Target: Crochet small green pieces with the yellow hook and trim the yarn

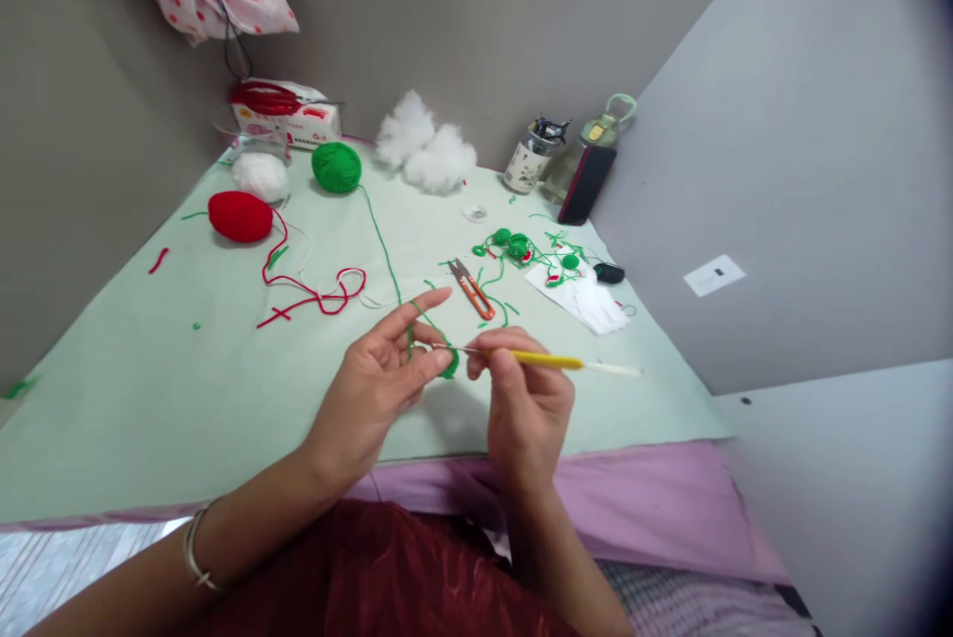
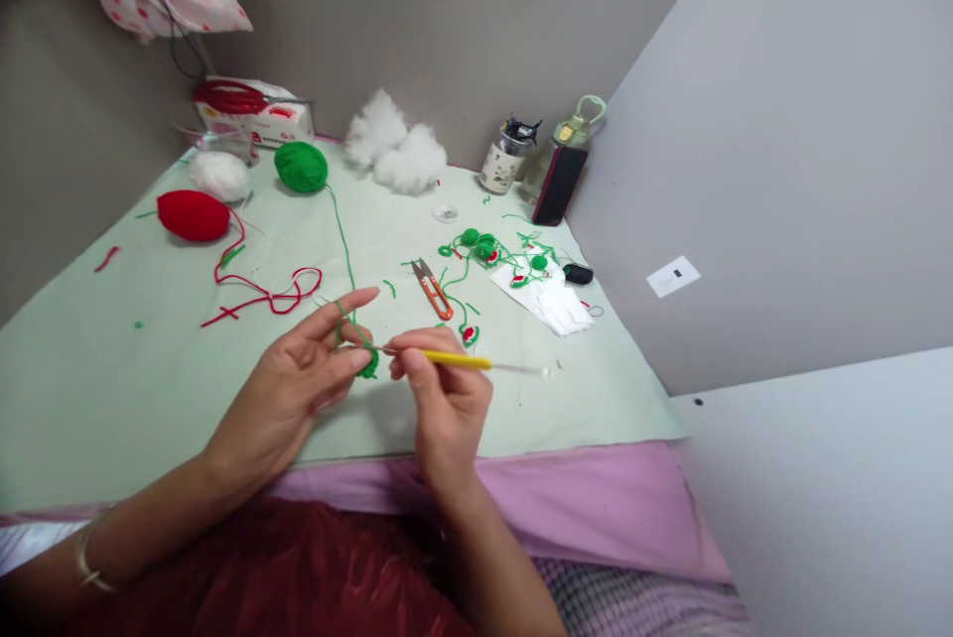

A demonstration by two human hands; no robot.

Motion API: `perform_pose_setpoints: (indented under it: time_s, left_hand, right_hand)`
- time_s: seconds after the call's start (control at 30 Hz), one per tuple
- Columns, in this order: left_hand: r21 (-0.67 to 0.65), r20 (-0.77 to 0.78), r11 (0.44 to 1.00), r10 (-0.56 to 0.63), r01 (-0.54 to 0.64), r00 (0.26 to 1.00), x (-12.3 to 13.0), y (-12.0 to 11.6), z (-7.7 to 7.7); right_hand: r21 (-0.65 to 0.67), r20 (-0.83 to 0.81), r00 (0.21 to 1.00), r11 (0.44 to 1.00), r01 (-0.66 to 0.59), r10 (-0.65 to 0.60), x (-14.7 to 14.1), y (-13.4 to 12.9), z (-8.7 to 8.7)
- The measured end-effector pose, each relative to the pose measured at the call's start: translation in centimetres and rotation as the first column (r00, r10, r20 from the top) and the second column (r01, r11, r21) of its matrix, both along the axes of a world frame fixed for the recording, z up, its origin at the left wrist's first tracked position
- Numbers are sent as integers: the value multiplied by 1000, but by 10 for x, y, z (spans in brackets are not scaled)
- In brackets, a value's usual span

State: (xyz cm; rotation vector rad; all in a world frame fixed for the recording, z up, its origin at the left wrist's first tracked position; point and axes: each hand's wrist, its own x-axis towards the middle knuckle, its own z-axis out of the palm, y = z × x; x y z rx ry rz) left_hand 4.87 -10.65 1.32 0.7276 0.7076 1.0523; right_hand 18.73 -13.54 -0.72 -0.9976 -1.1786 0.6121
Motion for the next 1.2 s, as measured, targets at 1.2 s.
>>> perform_pose_setpoints:
  time_s: [1.2]
  left_hand:
    - [-104, 104, 989, -99, 110, 990, 2, 1, -10]
  right_hand:
    - [310, 376, 896, 943, 118, -236, 0, 1, -6]
